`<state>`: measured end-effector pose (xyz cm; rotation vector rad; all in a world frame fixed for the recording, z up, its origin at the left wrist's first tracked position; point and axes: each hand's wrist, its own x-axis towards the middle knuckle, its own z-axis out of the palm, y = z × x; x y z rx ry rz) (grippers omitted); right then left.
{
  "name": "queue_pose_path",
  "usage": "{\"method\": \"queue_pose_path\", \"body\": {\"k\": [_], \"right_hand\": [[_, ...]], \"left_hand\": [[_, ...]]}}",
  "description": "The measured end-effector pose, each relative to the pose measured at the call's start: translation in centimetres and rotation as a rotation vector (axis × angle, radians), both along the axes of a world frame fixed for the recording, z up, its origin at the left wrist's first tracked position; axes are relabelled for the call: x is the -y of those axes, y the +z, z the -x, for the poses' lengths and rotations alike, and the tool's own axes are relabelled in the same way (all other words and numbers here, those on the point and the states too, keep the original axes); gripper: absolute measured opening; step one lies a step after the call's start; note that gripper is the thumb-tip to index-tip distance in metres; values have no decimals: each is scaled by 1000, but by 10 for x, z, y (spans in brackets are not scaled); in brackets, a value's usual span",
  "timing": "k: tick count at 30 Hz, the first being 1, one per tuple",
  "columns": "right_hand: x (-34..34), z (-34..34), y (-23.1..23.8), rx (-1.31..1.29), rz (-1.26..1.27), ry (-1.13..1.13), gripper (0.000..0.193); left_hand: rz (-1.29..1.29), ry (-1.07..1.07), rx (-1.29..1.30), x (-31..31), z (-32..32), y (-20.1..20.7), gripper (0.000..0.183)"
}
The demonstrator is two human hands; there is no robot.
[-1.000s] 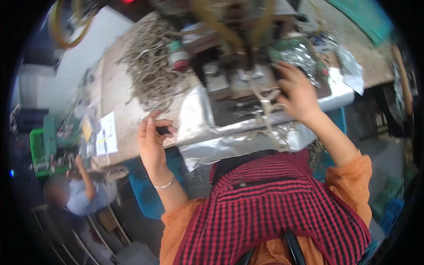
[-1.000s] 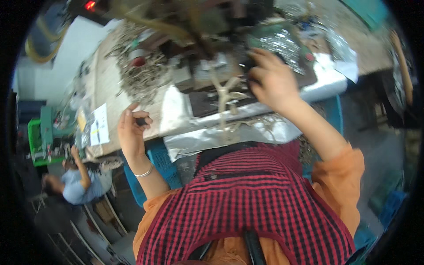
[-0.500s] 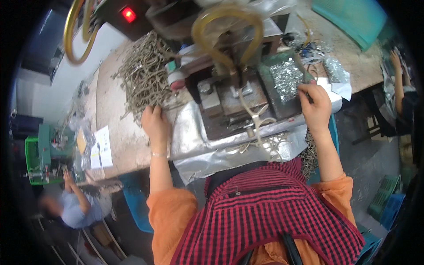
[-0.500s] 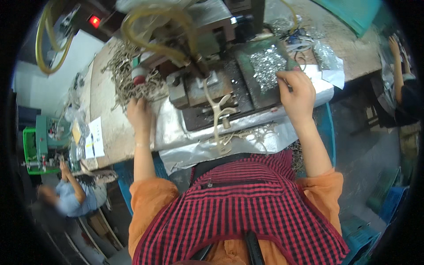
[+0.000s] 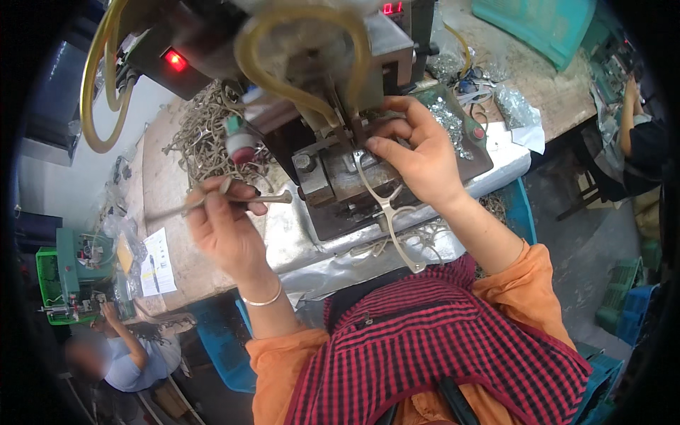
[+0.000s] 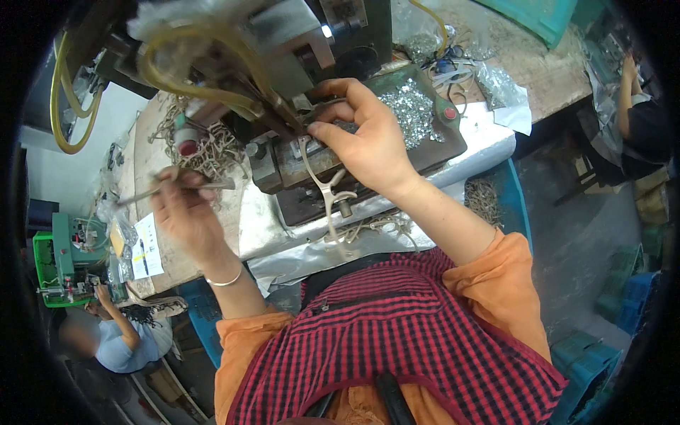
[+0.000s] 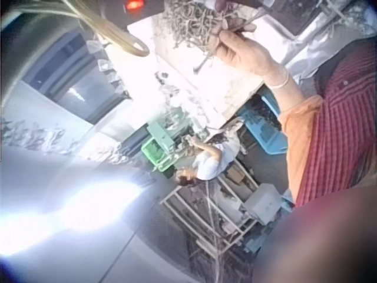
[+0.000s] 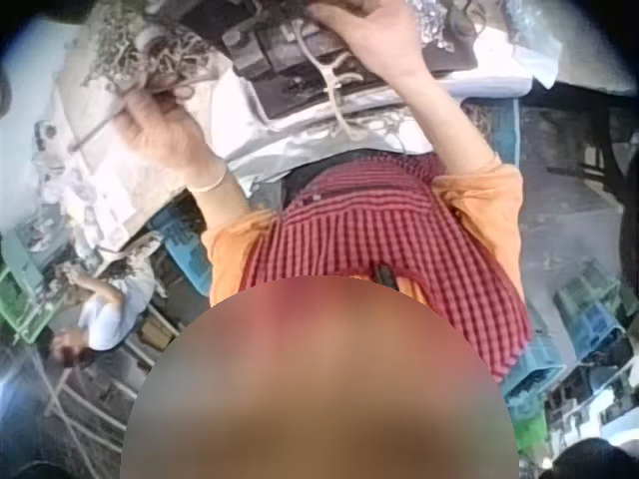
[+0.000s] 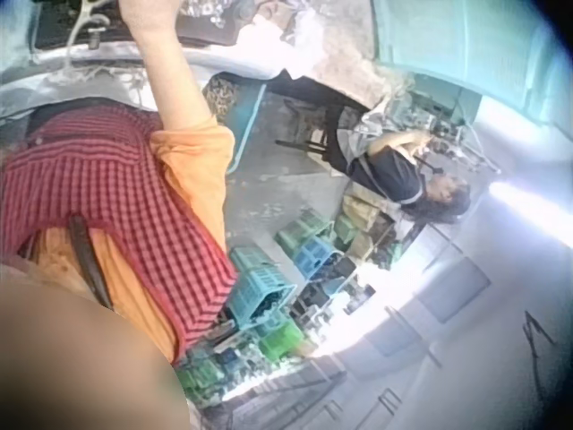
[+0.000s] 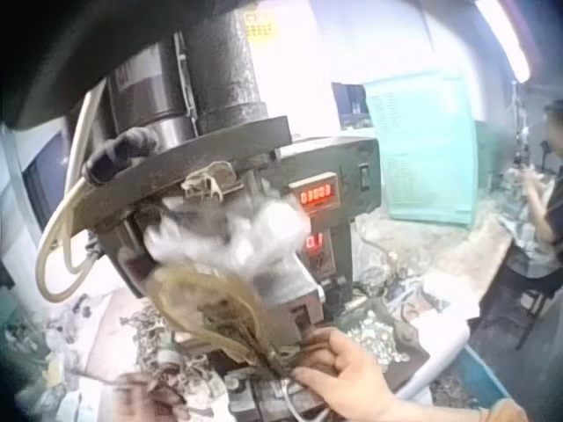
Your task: The person repeatedly picks up wire-like components and small metallic parts, places them into a machine, and operates a lever to process them. The processed items are collected in a pile on the table. The task is performed continuously throughout the clip.
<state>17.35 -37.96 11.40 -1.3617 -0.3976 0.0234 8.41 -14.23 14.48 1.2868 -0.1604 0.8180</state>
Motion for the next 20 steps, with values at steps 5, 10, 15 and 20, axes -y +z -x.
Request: {"method": "queue_pose_path", "body": {"k": [5, 10, 15, 20], "right_hand": [[-14, 15, 19, -144, -175, 65, 47], [-16, 35, 29, -122, -164, 24, 52], [35, 10, 4, 498, 647, -309, 36], [84, -26, -80, 455, 1119, -511, 28]], "left_hand": [[-347, 301, 158, 40, -22, 46, 16], [-398, 277, 71, 44, -9, 54, 18], [13, -846, -476, 57, 27, 49, 35], [423, -1017, -1030, 78, 9, 20, 43]]}}
